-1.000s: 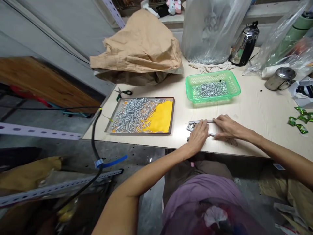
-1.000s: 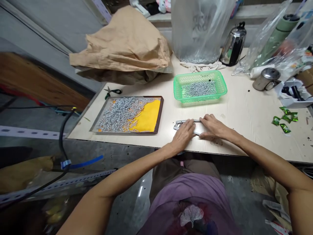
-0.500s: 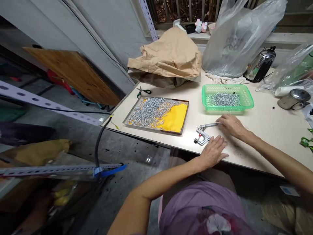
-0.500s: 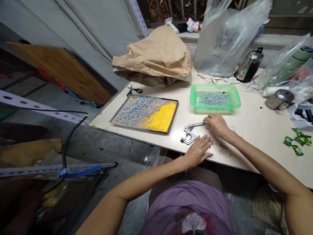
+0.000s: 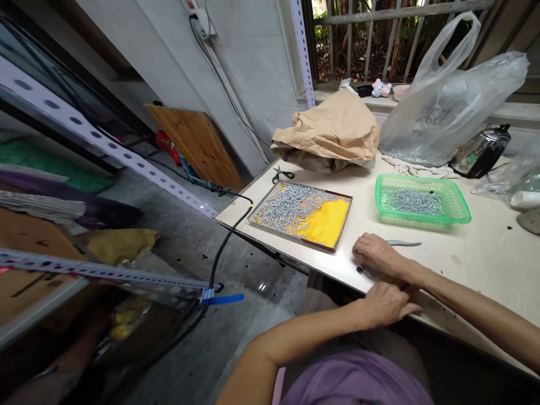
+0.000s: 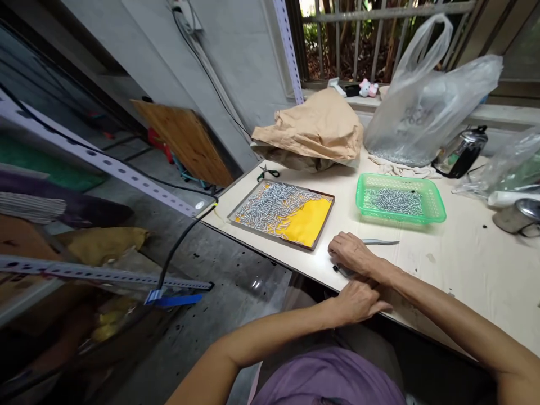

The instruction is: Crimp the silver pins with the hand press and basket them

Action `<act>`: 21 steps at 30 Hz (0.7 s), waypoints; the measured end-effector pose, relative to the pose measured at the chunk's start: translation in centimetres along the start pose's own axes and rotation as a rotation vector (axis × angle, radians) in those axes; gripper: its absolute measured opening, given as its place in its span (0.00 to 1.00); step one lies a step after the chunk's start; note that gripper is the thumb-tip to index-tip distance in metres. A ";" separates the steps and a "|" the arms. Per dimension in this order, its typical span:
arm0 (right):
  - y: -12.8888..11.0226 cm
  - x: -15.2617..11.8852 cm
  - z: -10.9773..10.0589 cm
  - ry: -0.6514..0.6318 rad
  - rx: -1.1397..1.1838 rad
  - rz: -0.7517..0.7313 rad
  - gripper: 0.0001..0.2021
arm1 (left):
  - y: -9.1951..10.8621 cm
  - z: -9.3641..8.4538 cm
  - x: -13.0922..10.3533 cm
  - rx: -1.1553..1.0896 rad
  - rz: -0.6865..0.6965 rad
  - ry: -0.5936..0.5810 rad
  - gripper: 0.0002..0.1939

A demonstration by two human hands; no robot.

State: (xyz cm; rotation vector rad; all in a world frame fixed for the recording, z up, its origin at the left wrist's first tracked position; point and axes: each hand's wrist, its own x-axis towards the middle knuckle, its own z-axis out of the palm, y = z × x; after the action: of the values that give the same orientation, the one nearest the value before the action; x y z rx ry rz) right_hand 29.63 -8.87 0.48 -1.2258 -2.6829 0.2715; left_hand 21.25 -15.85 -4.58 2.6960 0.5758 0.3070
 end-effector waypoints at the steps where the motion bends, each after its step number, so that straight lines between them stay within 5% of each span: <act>1: 0.5 0.1 -0.7 0.099 0.043 0.028 0.09 | 0.0 -0.1 -0.1 0.015 0.020 0.039 0.25; 5: 5.1 -0.3 -5.9 0.560 0.053 0.221 0.11 | -0.9 -1.8 -1.1 0.069 0.161 0.195 0.20; 7: 8.7 -0.9 -8.3 0.713 -0.018 0.372 0.11 | -2.7 -3.6 -1.5 0.102 0.127 0.239 0.14; 8: 10.4 -1.3 -9.1 0.749 -0.047 0.425 0.12 | -4.0 -4.8 -1.6 0.124 0.053 0.257 0.13; 11: 13.6 -2.9 -9.8 0.594 -0.165 0.478 0.15 | -9.4 -8.5 -1.1 0.203 -0.325 0.313 0.13; 14: 12.2 -4.6 -8.6 0.522 -0.162 0.430 0.17 | -15.1 -11.2 0.1 0.266 -0.526 0.287 0.11; 17: 7.8 -6.8 -6.5 0.454 -0.030 0.323 0.16 | -19.1 -11.9 1.7 0.307 -0.485 0.164 0.09; 21: 3.4 -10.7 -3.2 0.405 0.088 0.230 0.16 | -21.6 -11.1 3.5 0.339 -0.377 0.047 0.11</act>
State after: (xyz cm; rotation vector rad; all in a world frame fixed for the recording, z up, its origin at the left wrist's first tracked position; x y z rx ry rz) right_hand 39.71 -14.53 1.82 -1.3921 -2.1711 0.1496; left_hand 13.69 7.34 -2.54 2.8160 1.2258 0.1820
